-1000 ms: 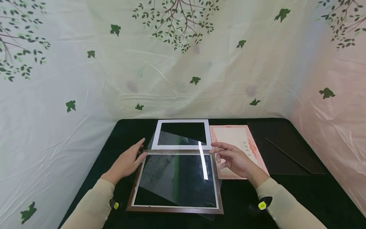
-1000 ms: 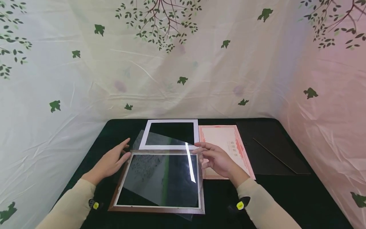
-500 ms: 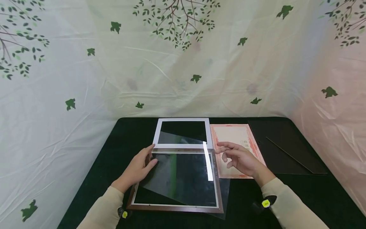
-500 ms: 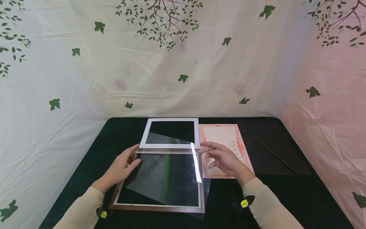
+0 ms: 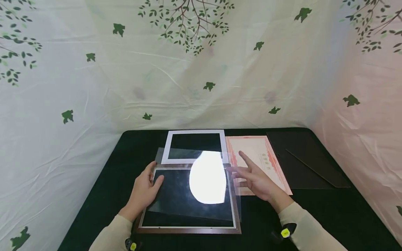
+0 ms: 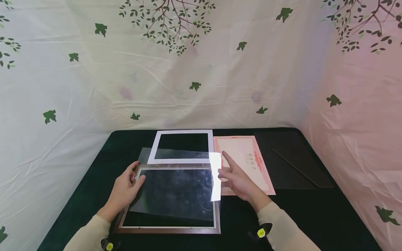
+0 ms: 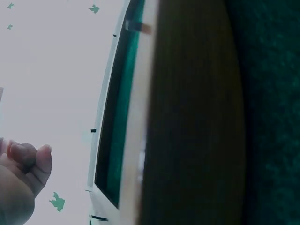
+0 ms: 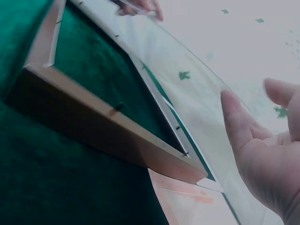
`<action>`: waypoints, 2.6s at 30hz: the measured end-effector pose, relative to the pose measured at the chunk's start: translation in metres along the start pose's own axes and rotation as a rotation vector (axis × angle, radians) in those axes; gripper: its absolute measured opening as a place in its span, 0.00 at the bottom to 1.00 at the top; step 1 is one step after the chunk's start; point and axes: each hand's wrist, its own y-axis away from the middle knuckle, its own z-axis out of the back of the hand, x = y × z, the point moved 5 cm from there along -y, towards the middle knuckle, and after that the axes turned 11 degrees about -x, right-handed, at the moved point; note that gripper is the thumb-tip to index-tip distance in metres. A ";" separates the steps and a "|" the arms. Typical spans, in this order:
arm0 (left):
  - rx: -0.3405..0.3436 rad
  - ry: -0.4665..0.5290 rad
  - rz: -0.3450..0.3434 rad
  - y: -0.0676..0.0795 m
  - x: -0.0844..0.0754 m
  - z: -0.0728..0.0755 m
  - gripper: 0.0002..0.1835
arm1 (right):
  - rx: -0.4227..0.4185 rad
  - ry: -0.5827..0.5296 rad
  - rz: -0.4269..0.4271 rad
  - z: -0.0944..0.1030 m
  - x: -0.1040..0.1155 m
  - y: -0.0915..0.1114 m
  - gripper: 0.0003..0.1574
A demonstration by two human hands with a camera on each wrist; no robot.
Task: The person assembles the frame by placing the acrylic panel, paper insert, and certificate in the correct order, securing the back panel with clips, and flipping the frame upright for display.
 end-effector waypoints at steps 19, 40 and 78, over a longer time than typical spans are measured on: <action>-0.077 -0.058 0.009 0.012 -0.005 0.015 0.32 | 0.126 0.082 -0.007 -0.027 -0.022 0.012 0.47; 0.292 -0.276 -0.119 0.029 0.031 0.011 0.32 | 0.151 0.059 -0.100 -0.030 -0.042 0.010 0.49; 0.386 -0.388 -0.196 0.036 0.038 0.002 0.44 | 0.069 0.213 -0.091 -0.045 -0.047 0.012 0.47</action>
